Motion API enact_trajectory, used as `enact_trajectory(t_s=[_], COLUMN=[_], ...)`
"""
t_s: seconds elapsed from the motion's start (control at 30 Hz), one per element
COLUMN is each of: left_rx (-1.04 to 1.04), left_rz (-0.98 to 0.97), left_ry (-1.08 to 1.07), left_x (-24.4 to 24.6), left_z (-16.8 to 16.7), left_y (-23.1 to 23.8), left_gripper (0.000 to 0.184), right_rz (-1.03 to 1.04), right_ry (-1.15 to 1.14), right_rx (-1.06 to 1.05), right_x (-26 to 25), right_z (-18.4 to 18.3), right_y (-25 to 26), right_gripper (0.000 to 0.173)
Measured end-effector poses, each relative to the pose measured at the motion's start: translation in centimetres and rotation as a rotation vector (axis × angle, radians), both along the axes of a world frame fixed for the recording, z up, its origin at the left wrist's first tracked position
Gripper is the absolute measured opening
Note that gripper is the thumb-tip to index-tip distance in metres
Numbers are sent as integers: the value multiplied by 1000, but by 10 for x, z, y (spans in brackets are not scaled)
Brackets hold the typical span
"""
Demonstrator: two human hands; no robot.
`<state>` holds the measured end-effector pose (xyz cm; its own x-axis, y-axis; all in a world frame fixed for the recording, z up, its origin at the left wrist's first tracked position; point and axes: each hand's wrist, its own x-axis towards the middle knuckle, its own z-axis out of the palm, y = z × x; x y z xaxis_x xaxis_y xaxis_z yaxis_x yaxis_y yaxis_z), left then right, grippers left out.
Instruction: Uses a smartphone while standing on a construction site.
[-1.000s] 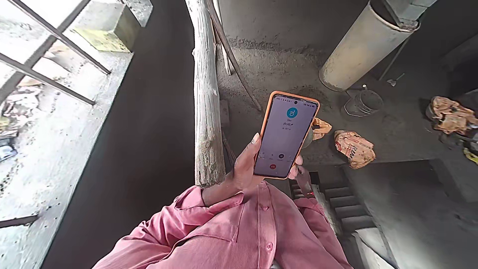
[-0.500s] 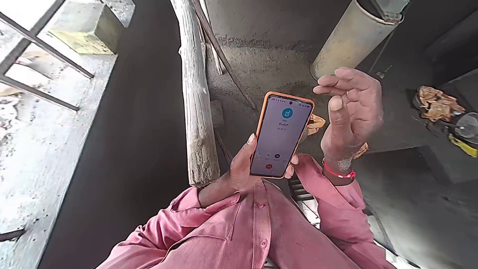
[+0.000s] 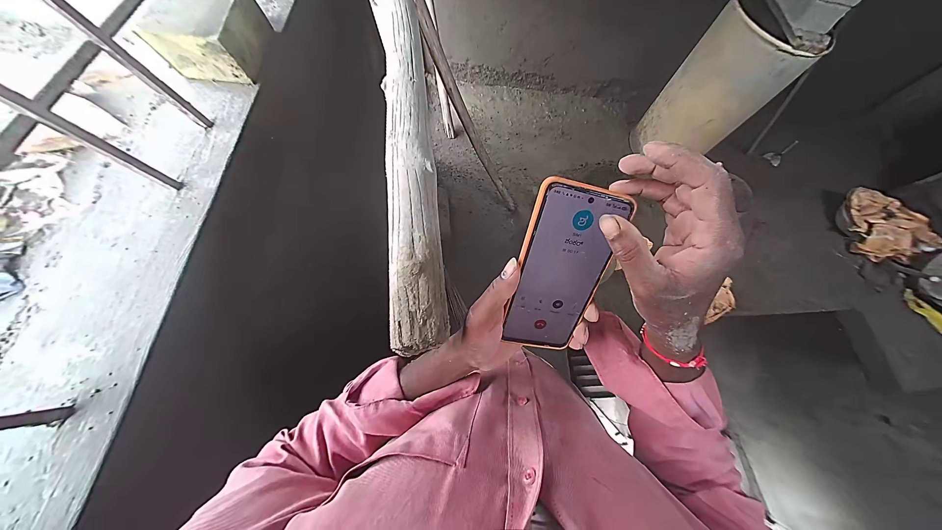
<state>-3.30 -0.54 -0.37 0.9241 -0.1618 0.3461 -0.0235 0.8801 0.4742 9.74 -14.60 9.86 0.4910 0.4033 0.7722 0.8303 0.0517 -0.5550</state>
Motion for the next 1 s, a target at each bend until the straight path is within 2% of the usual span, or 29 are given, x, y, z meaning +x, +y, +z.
enact_trajectory(t_s=[0.23, 0.63, 0.8, 1.0], left_rx=[16, -13, -14, -21], left_rz=[-15, -30, -11, -9], left_ry=[-4, 1, 5, 25], left_x=[3, 1, -3, -4], left_z=[6, 7, 13, 9], left_y=[-2, -2, -2, -1], left_gripper=[71, 72, 66, 70], right_rz=[5, 52, 63, 106], right_ry=[34, 153, 179, 173], right_rx=[66, 60, 78, 46], right_x=[-11, -26, -34, -36], right_z=[-1, -28, -34, -38], right_y=[-15, -22, -19, -21], right_gripper=[52, 48, 54, 58])
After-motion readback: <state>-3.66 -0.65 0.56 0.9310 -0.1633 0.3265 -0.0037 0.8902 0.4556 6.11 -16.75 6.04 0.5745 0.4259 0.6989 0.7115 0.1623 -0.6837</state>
